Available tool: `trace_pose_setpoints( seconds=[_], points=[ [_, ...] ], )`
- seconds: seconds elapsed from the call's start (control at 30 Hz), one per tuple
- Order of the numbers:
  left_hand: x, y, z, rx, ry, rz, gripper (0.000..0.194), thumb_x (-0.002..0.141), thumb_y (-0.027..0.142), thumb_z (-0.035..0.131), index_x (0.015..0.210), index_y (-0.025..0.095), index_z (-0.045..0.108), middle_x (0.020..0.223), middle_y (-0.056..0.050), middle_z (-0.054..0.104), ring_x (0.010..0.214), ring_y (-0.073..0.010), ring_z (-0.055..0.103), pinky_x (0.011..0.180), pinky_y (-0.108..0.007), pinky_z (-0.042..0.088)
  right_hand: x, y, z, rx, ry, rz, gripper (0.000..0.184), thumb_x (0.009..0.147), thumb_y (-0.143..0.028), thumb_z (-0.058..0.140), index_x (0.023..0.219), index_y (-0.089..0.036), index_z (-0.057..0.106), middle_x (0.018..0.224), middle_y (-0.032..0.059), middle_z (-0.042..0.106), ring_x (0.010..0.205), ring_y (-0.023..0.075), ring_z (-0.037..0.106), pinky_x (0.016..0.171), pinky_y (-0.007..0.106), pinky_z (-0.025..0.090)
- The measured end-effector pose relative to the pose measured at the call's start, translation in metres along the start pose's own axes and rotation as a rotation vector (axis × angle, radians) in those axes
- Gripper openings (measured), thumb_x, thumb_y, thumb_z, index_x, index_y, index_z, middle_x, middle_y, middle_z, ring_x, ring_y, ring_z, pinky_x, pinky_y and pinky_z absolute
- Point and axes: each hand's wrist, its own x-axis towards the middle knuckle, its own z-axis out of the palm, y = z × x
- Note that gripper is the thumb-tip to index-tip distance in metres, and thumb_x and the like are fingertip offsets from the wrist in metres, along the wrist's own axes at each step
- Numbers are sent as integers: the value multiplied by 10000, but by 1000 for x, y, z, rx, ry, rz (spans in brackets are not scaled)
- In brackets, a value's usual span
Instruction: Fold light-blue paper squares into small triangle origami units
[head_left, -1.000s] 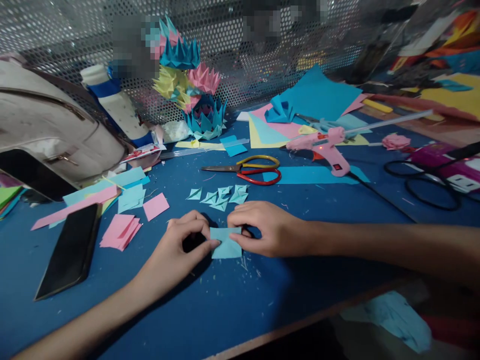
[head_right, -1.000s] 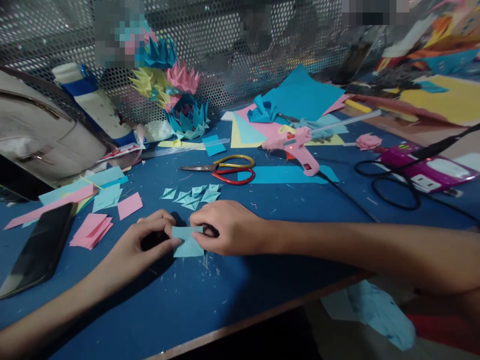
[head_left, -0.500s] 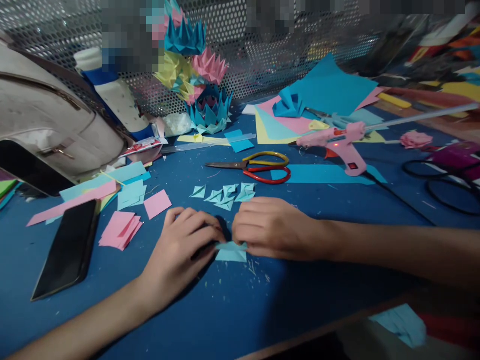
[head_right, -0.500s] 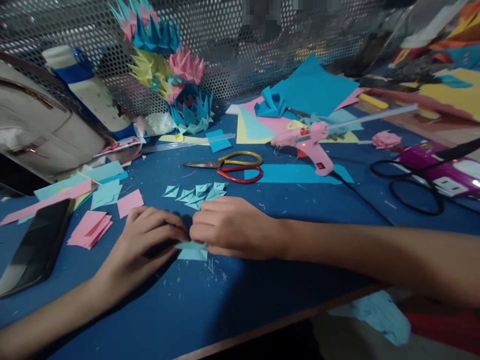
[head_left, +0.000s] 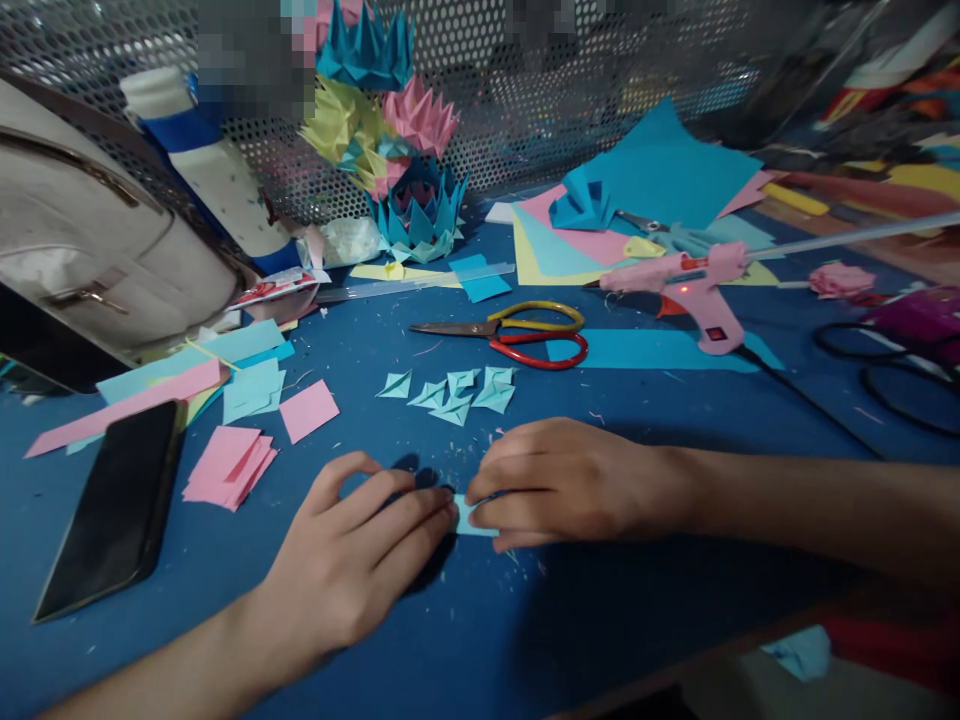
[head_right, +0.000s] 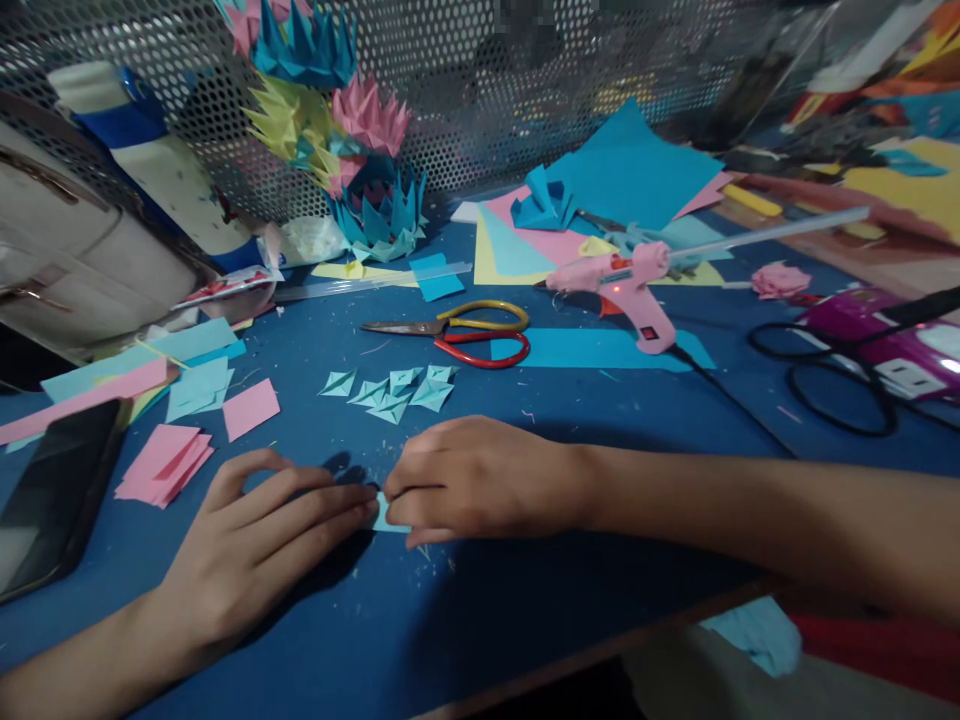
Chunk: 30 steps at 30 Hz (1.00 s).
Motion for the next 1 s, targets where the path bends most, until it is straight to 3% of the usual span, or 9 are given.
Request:
trace_pose_setpoints(
  seconds=[0.73, 1.0],
  points=[
    [-7, 7, -4, 49, -63, -17, 304, 1057, 188, 419, 1125, 176, 715, 1142, -10, 740, 987, -178, 632, 1044, -370, 293, -2, 2, 1, -25, -45, -12, 207, 1009, -240, 523, 986, -154, 710, 1063, 43, 718, 977, 140, 638, 854, 272, 526],
    [-10, 9, -1, 43, -92, -22, 310, 1053, 211, 421, 1189, 184, 698, 1142, -22, 728, 1043, -183, 597, 1118, -360, 220, 0, 8, -4, 63, -96, -19, 283, 1027, -360, 483, 1040, -169, 693, 1043, 38, 718, 967, 175, 608, 781, 328, 490]
  ],
)
